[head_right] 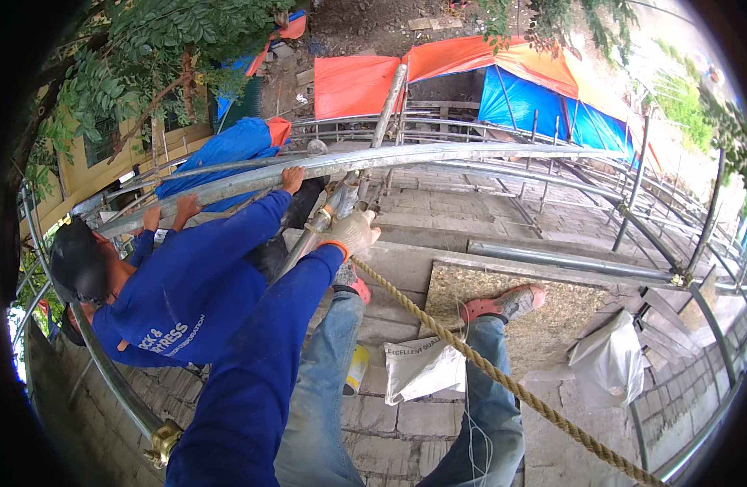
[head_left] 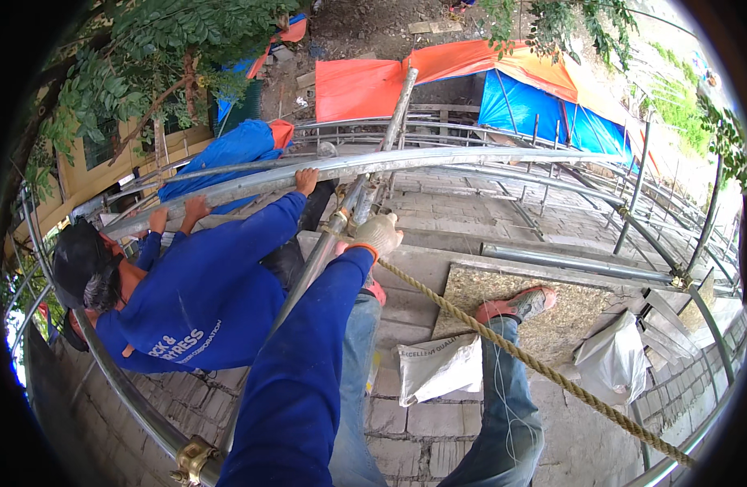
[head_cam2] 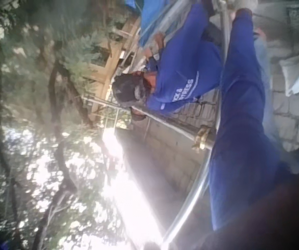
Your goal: The person lifts a long metal pipe and positions it horizontally onto a scaffolding structure. They secure the pipe by tying a rope around it and the vertical supports, then adjust the position of the pipe and the rope to ensure stability.
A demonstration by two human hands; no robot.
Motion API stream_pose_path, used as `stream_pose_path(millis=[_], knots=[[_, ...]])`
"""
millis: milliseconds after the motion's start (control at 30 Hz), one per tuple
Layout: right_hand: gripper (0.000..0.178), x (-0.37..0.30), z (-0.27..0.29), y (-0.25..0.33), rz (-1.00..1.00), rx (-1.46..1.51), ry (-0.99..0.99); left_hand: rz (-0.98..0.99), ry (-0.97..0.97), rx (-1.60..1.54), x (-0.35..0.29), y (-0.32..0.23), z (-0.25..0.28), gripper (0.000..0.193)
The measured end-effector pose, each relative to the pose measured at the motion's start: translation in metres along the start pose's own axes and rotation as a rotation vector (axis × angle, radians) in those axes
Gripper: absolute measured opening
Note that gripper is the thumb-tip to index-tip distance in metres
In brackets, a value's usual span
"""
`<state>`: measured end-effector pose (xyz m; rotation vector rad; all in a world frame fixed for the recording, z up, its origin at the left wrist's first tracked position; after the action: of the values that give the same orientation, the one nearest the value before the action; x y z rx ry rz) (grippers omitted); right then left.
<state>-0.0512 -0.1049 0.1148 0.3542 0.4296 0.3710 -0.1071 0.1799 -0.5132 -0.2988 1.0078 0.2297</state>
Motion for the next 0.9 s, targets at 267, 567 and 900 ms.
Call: stream_pose_path(millis=[267, 567, 900], knots=[[0.023, -0.003, -0.002, -0.002, -0.018, -0.07, -0.05, -0.027, 0.039, 0.002, 0.002, -0.006, -0.009, 0.053], [0.025, -0.002, -0.003, 0.002, -0.028, -0.11, -0.17, -0.049, 0.018, -0.091, 0.0, -0.025, -0.013, 0.051], [0.028, -0.009, -0.005, -0.002, -0.036, -0.064, -0.125, -0.174, -0.207, -0.294, -0.001, -0.01, 0.013, 0.032]])
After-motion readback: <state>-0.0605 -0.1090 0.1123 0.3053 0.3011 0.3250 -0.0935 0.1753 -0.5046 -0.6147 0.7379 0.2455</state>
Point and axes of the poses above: each hand's wrist, its own x-axis towards the middle knuckle, its own z-axis out of the back of the hand, y = z × x, the point moved 7 cm from there along x, towards the middle knuckle, and after that the axes turned 10 degrees about -y, right-handed, at the moved point
